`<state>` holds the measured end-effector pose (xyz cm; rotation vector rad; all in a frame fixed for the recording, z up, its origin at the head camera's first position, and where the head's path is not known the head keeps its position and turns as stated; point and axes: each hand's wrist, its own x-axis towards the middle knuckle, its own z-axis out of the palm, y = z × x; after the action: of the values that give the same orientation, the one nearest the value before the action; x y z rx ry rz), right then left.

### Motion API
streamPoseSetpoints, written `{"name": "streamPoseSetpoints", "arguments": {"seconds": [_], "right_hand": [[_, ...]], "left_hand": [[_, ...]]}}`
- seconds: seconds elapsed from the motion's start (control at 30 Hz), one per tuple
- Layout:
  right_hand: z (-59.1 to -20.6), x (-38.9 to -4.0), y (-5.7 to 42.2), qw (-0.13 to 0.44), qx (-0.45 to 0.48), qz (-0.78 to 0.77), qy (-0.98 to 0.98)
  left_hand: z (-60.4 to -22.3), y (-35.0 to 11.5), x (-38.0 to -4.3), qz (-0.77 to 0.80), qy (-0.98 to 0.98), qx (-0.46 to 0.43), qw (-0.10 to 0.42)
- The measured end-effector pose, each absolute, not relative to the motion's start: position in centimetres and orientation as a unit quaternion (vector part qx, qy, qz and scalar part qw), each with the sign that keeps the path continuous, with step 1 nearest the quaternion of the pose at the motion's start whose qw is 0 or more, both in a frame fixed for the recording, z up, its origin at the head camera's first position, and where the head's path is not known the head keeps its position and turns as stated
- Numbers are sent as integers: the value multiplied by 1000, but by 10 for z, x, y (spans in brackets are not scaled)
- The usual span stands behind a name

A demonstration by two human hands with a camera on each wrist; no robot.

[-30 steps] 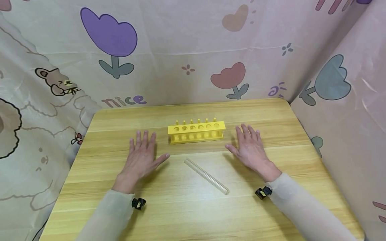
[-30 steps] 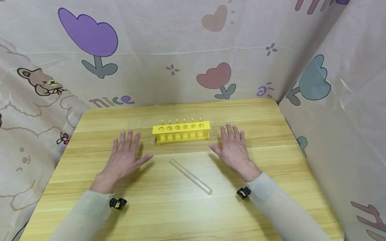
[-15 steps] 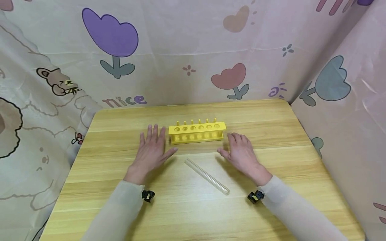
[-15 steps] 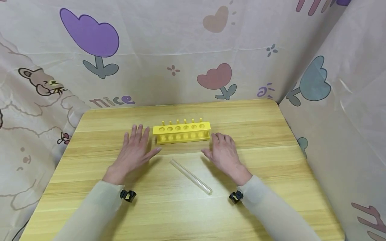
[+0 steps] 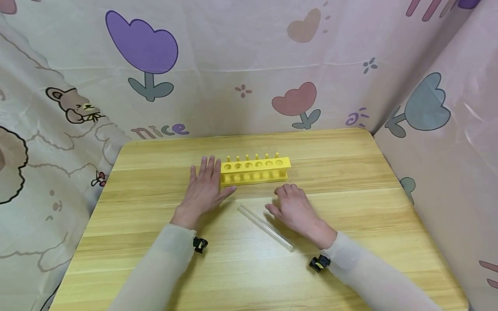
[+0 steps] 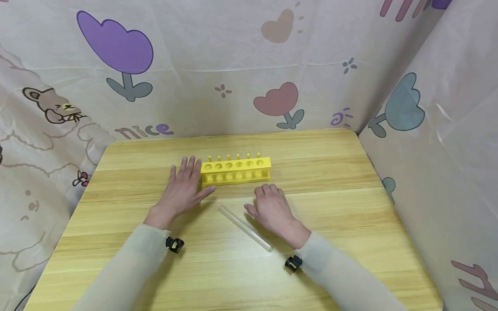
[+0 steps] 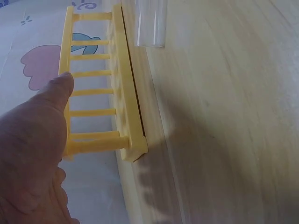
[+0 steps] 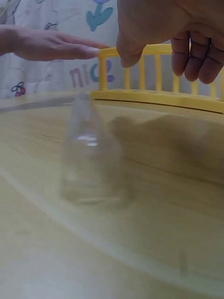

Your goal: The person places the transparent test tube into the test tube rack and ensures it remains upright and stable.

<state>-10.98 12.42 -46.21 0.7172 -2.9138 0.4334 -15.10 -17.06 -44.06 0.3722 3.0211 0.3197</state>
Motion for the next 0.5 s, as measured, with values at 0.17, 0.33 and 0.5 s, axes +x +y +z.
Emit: {"name": "streamPoseSetpoints", "arguments": {"seconds": [0.17, 0.33, 0.5], "right_hand": [[-462, -104, 114, 37, 247, 139, -958], [-464, -100, 110, 29, 257, 145, -955], [-465, -98, 107, 21, 263, 144, -954]], "left_hand": [[-439, -168, -155, 103, 986, 123, 41], [-436, -166, -160, 100, 986, 126, 53], [-435, -166, -161, 93, 985, 127, 67]]}}
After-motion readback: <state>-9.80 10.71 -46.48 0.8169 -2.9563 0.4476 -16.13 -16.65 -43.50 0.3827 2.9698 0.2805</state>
